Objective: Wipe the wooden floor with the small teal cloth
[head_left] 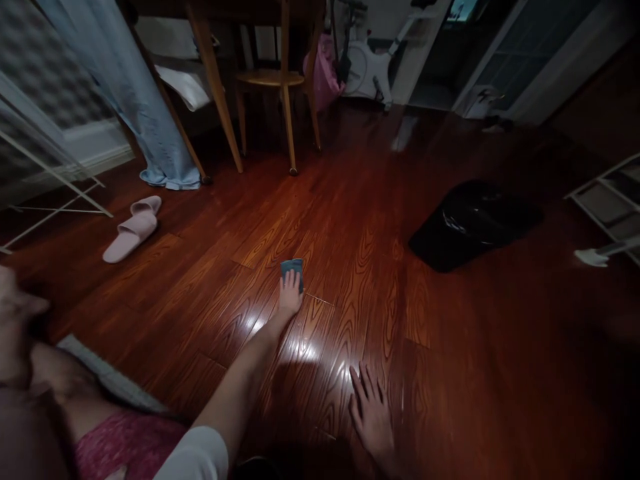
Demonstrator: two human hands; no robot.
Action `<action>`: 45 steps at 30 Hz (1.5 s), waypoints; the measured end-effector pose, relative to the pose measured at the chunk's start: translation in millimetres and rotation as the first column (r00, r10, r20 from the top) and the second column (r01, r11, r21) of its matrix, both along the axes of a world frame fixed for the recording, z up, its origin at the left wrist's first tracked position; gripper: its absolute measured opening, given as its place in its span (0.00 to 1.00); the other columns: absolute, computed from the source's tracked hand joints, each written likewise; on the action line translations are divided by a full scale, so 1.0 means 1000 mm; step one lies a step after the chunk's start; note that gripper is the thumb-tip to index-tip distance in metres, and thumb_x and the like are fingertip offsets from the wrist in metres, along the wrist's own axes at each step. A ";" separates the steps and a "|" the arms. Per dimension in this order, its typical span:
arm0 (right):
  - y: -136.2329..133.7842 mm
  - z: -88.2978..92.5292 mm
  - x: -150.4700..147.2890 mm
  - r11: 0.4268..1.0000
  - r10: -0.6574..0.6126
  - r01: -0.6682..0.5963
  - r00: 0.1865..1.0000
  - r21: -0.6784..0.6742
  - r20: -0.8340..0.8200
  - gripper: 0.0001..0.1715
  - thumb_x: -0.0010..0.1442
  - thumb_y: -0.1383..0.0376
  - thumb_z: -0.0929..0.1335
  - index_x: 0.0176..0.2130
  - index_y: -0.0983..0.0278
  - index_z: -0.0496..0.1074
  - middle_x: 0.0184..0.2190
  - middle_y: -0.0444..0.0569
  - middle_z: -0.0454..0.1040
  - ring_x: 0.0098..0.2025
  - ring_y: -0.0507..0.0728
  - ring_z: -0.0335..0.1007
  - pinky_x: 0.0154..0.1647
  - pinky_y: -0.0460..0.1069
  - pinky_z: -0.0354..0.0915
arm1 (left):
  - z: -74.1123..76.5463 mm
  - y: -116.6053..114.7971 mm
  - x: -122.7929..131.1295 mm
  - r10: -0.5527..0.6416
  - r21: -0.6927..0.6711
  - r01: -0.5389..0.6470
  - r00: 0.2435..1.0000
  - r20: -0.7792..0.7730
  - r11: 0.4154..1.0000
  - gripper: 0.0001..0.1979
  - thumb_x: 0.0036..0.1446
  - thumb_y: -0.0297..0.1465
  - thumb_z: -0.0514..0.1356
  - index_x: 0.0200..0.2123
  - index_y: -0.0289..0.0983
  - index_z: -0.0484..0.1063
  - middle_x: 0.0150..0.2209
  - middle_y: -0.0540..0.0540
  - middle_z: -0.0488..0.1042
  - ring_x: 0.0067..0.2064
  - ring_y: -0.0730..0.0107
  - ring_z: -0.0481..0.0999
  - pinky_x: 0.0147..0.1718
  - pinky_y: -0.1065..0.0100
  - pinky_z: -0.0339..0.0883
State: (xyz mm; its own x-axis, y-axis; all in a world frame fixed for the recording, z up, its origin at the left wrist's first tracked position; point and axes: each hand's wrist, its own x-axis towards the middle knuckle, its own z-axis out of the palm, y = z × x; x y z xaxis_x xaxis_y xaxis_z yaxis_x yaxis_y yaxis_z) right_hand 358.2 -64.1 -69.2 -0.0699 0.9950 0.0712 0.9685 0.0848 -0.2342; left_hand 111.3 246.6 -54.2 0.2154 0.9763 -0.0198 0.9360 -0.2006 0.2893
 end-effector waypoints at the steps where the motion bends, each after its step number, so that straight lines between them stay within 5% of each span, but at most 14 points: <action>1: 0.000 0.002 -0.001 1.000 0.000 0.000 1.000 -0.003 0.004 0.38 0.69 0.62 0.56 0.73 0.51 0.41 0.73 0.45 0.49 0.74 0.61 0.45 0.70 0.64 0.53 | -0.003 -0.004 0.021 -0.074 0.004 0.074 0.997 0.022 0.997 0.35 0.68 0.35 0.52 0.73 0.32 0.45 0.74 0.35 0.40 0.74 0.52 0.36 0.70 0.46 0.30; 7: 0.000 0.010 -0.003 1.000 0.004 -0.004 1.000 0.000 0.031 0.40 0.68 0.65 0.57 0.73 0.51 0.39 0.74 0.45 0.46 0.73 0.61 0.46 0.70 0.63 0.51 | -0.010 -0.053 0.112 -0.496 0.039 0.494 0.868 0.039 0.868 0.38 0.67 0.38 0.55 0.74 0.37 0.42 0.75 0.37 0.41 0.74 0.55 0.36 0.69 0.41 0.25; 10: 0.001 0.010 -0.003 0.999 0.020 -0.022 0.999 0.029 0.038 0.40 0.68 0.65 0.57 0.74 0.52 0.39 0.74 0.47 0.45 0.73 0.61 0.46 0.70 0.63 0.50 | -0.005 -0.070 0.113 -0.640 0.029 0.640 0.769 -0.015 0.768 0.37 0.67 0.39 0.57 0.73 0.40 0.45 0.74 0.41 0.45 0.74 0.58 0.38 0.69 0.42 0.25; 13: 0.002 0.007 -0.002 0.998 0.023 -0.025 0.999 0.049 0.045 0.38 0.69 0.64 0.57 0.73 0.51 0.40 0.74 0.47 0.46 0.73 0.61 0.48 0.69 0.63 0.51 | 0.002 -0.071 0.089 -0.648 0.005 0.649 0.760 -0.055 0.761 0.38 0.65 0.37 0.60 0.73 0.42 0.46 0.74 0.44 0.46 0.74 0.60 0.38 0.70 0.46 0.29; 18: 0.005 0.002 -0.001 0.999 0.014 -0.015 1.000 0.033 0.024 0.37 0.70 0.63 0.56 0.73 0.52 0.41 0.74 0.46 0.49 0.73 0.61 0.47 0.69 0.63 0.51 | 0.013 -0.058 0.017 -0.507 -0.017 0.508 0.857 -0.091 0.861 0.40 0.63 0.32 0.59 0.73 0.43 0.44 0.74 0.45 0.45 0.74 0.60 0.38 0.70 0.47 0.32; 24: 0.009 -0.003 0.000 0.999 0.004 -0.006 0.999 0.049 0.033 0.36 0.69 0.61 0.56 0.73 0.53 0.46 0.73 0.48 0.52 0.73 0.61 0.46 0.70 0.64 0.50 | 0.019 -0.054 -0.101 -0.098 -0.030 0.094 0.982 -0.162 0.995 0.33 0.67 0.31 0.53 0.73 0.43 0.48 0.74 0.44 0.46 0.74 0.56 0.43 0.69 0.44 0.36; 28: 0.012 -0.007 0.000 0.997 -0.013 0.011 1.000 0.074 0.023 0.35 0.69 0.62 0.56 0.72 0.54 0.49 0.72 0.48 0.54 0.73 0.60 0.46 0.70 0.63 0.50 | 0.017 -0.075 -0.177 0.199 0.000 -0.202 0.962 -0.187 0.979 0.31 0.70 0.32 0.48 0.73 0.40 0.48 0.74 0.40 0.47 0.73 0.51 0.46 0.67 0.39 0.42; 32: 0.014 -0.013 0.002 0.995 -0.003 0.002 1.000 0.103 0.014 0.36 0.68 0.62 0.57 0.72 0.54 0.50 0.72 0.48 0.55 0.73 0.60 0.47 0.70 0.63 0.51 | 0.012 -0.112 -0.225 0.465 0.069 -0.460 0.868 -0.173 0.885 0.30 0.70 0.33 0.45 0.73 0.38 0.47 0.73 0.38 0.50 0.72 0.50 0.48 0.66 0.37 0.46; 36: 0.017 -0.018 0.004 0.992 -0.004 0.003 1.000 0.122 0.008 0.35 0.68 0.62 0.57 0.71 0.54 0.53 0.71 0.48 0.56 0.73 0.60 0.47 0.70 0.63 0.50 | 0.005 -0.146 -0.240 0.609 0.136 -0.594 0.780 -0.146 0.793 0.30 0.70 0.34 0.45 0.73 0.36 0.48 0.72 0.36 0.52 0.72 0.47 0.50 0.66 0.37 0.47; 40: 0.020 -0.022 0.007 0.993 -0.002 0.004 1.000 0.122 -0.017 0.35 0.68 0.62 0.55 0.72 0.54 0.51 0.71 0.46 0.56 0.73 0.59 0.47 0.71 0.62 0.50 | 0.001 -0.166 -0.223 0.653 0.184 -0.628 0.742 -0.150 0.756 0.31 0.69 0.34 0.47 0.72 0.33 0.50 0.70 0.32 0.55 0.71 0.44 0.52 0.65 0.38 0.48; 45: 0.025 -0.031 0.010 0.989 -0.022 0.030 0.998 0.144 -0.053 0.36 0.68 0.63 0.53 0.72 0.57 0.50 0.72 0.49 0.54 0.73 0.57 0.47 0.71 0.61 0.49 | 0.002 -0.182 -0.173 0.464 0.140 -0.443 0.861 -0.208 0.885 0.30 0.67 0.31 0.51 0.70 0.32 0.56 0.71 0.33 0.54 0.71 0.46 0.52 0.67 0.42 0.46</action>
